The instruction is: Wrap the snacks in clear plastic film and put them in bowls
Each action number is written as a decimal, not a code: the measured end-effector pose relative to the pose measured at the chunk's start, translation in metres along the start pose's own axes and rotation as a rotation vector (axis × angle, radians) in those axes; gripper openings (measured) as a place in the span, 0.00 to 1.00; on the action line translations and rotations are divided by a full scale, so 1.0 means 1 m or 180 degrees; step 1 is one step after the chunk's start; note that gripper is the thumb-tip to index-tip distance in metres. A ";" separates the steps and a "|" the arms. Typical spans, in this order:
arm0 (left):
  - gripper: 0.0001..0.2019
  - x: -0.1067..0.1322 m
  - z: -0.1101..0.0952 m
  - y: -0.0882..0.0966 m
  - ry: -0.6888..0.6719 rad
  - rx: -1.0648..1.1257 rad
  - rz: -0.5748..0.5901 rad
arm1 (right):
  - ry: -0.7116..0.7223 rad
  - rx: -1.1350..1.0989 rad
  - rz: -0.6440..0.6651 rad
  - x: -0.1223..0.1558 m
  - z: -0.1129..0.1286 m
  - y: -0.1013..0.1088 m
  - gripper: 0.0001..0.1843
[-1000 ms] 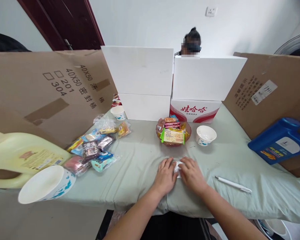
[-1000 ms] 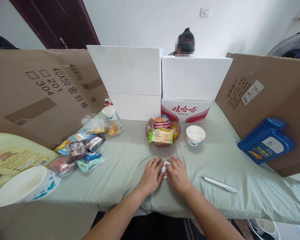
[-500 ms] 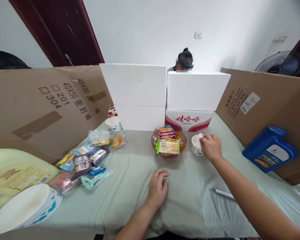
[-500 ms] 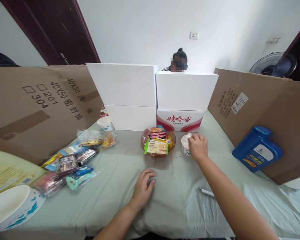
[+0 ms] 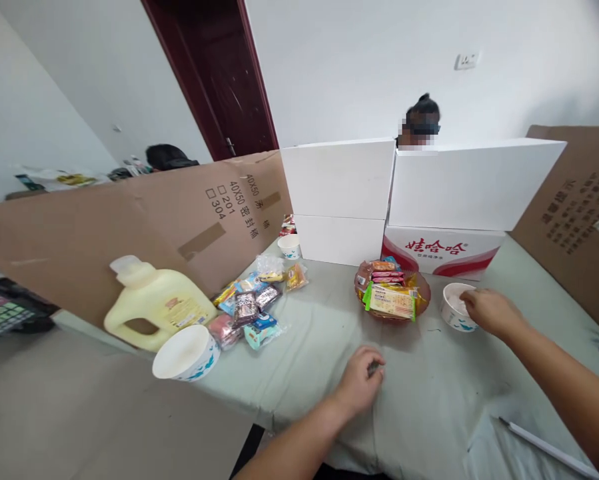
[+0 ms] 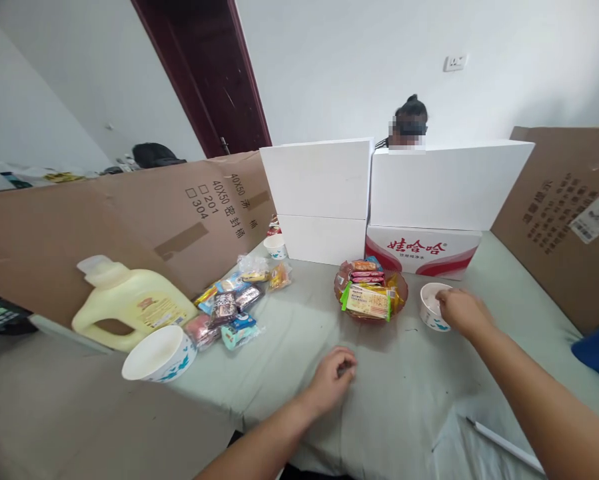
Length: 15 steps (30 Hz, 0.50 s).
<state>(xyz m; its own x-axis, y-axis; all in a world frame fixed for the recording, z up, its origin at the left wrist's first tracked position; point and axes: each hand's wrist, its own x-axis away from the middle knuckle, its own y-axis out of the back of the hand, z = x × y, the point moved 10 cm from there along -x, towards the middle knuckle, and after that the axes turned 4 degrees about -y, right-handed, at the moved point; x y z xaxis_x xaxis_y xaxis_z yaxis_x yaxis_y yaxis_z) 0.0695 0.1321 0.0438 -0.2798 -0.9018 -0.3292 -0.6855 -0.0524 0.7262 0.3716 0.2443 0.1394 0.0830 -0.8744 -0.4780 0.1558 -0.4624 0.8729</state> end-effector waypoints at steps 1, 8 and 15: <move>0.09 -0.009 0.014 0.012 0.0152 -0.0310 0.0057 | 0.0052 0.0014 0.0077 0.014 0.000 0.004 0.13; 0.25 -0.110 0.135 0.141 0.1189 -0.1677 -0.0352 | 0.0194 -0.0351 0.0078 0.162 0.011 0.000 0.18; 0.23 -0.148 0.180 0.153 0.1817 -0.2425 0.0339 | -0.0224 0.0014 -0.0203 0.226 0.012 -0.018 0.22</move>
<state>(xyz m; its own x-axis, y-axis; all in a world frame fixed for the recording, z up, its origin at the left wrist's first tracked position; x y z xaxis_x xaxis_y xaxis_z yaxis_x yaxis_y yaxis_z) -0.1153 0.3344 0.0950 0.1923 -0.9805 -0.0412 0.0024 -0.0416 0.9991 0.3759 0.0535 0.0168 0.0037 -0.8513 -0.5247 0.1541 -0.5180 0.8414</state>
